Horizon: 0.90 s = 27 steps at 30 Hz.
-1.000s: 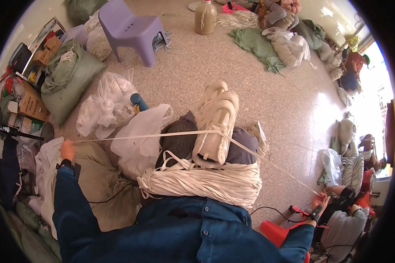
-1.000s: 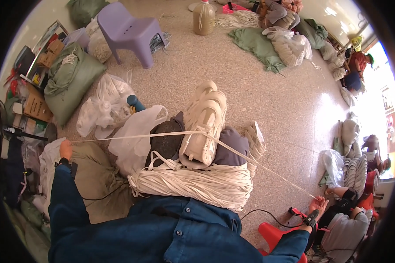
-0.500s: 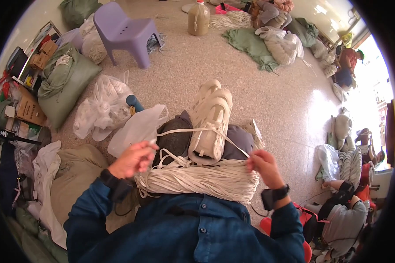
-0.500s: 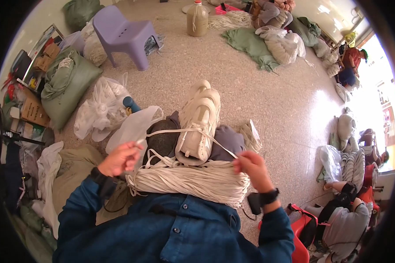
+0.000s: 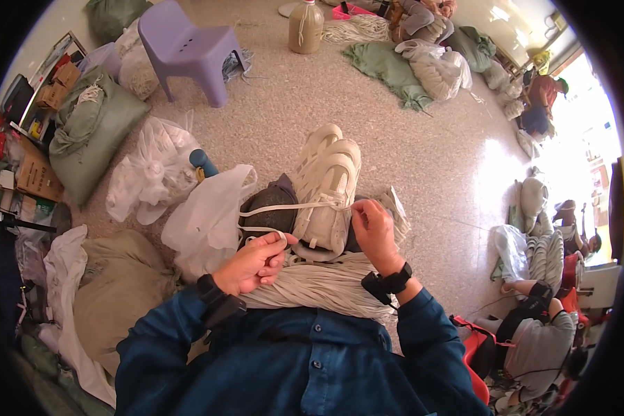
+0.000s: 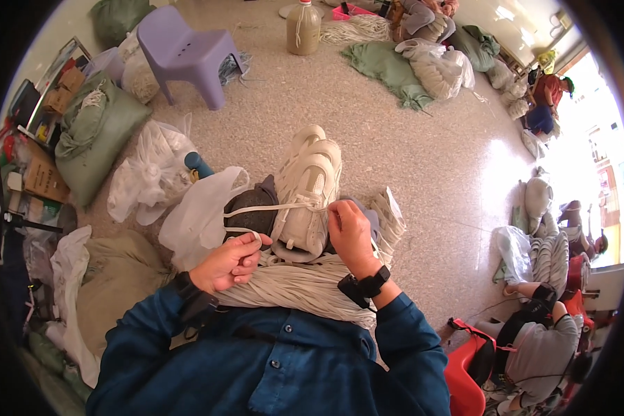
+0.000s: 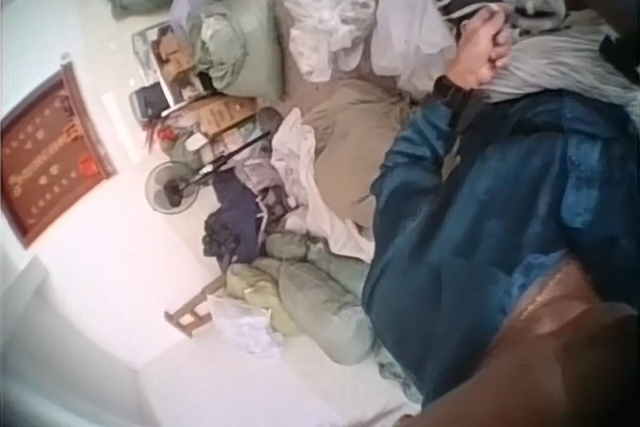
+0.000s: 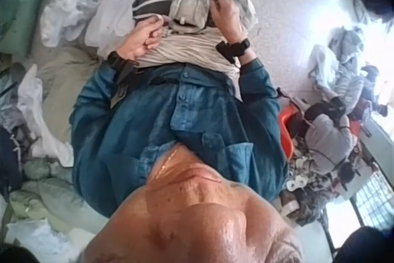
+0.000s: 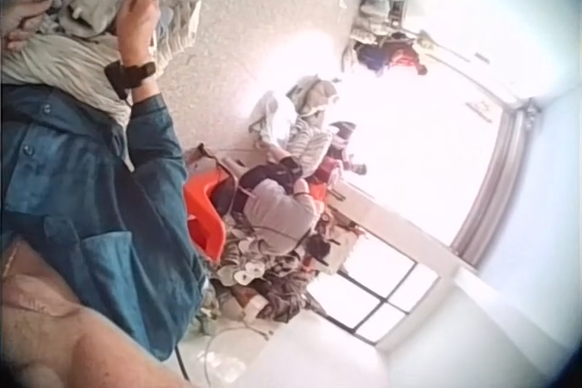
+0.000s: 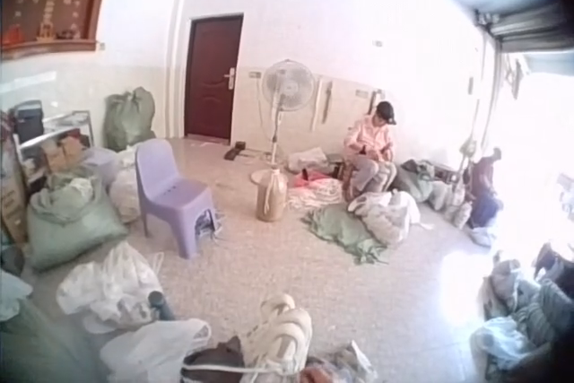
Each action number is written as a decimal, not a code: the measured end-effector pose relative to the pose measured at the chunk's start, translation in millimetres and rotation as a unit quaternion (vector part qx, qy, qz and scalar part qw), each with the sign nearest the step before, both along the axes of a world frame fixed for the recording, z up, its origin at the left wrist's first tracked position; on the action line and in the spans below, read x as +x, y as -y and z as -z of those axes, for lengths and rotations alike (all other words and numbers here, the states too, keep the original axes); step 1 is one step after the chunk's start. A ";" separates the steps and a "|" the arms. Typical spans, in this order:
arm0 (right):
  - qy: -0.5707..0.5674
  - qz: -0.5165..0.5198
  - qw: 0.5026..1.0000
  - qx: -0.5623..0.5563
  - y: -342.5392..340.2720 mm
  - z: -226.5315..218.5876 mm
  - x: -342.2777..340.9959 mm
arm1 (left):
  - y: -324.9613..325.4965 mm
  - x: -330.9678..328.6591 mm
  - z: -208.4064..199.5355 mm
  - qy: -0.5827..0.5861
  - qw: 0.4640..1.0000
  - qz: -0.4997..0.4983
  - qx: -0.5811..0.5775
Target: Threading long white shoelaces through shoe uppers and organizing the bundle.
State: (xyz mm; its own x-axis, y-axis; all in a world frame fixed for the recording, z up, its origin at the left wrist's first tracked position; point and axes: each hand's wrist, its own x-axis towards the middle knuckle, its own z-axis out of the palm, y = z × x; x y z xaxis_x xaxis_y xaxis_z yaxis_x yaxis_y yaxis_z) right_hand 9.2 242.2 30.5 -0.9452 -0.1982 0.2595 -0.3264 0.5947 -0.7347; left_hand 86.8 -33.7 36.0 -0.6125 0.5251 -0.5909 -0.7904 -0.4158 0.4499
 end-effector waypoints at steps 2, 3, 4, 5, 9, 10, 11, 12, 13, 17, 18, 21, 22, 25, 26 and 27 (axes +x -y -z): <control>-0.022 -0.014 0.999 0.020 3.2 -4.7 2.1 | -1.4 -0.5 13.3 0.003 0.999 0.004 0.036; -0.003 -0.013 1.000 0.007 4.8 -6.3 3.0 | -3.9 -0.1 19.4 0.009 0.999 -0.013 0.037; 0.018 -0.009 1.000 -0.005 5.3 -6.5 3.9 | -6.6 -0.6 21.3 0.015 0.999 -0.028 0.039; 0.018 -0.010 1.000 -0.005 4.4 -3.6 3.5 | -8.1 -1.0 22.4 0.015 0.999 -0.028 0.039; 0.040 0.021 0.998 -0.049 0.3 10.6 -2.6 | -14.9 -4.6 15.7 -0.030 0.998 -0.045 0.014; 0.010 0.015 0.998 -0.061 1.5 11.0 -4.7 | -15.2 -5.5 12.8 -0.029 0.997 -0.067 0.007; 0.009 0.014 0.998 -0.062 2.2 10.5 -5.4 | -15.1 -6.9 12.4 -0.030 0.997 -0.067 0.007; 0.012 0.010 0.997 -0.075 2.7 9.3 -5.8 | -15.0 -8.8 12.4 -0.026 0.997 -0.072 0.001; 0.015 0.005 0.996 -0.087 3.0 8.2 -6.0 | -15.2 -10.8 12.4 -0.022 0.997 -0.077 -0.003; -0.013 -0.024 0.998 -0.057 2.0 5.1 -5.3 | -21.0 -21.0 13.5 -0.053 0.994 -0.088 -0.037; -0.001 -0.027 0.998 -0.048 2.6 3.1 -4.4 | -23.0 -23.3 17.6 -0.085 0.989 -0.098 -0.076; -0.018 -0.032 0.999 -0.016 2.2 0.3 -4.8 | -36.1 -31.3 13.8 -0.197 0.956 -0.100 -0.195; -0.046 -0.041 0.998 0.005 4.9 -1.9 -5.5 | -36.7 -33.1 10.9 -0.274 0.916 -0.095 -0.278; -0.070 -0.074 0.988 0.118 10.0 -12.9 -5.2 | -31.6 -49.8 27.4 -0.378 0.844 -0.072 -0.373; -0.070 -0.076 0.988 0.117 10.7 -11.4 -5.8 | -32.5 -53.9 28.1 -0.342 0.877 -0.077 -0.328; -0.076 -0.073 0.988 0.113 10.8 -8.1 -6.6 | -34.8 -58.0 28.9 -0.341 0.877 -0.079 -0.329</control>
State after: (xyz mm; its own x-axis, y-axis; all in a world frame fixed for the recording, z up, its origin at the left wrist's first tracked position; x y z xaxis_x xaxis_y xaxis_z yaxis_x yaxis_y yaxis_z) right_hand 2.6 231.5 38.6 -0.8561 -0.3986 0.3289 -0.5167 0.6766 -0.5247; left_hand 28.8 1.1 7.1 -0.9756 0.0849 -0.2023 -0.2002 0.0322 0.9792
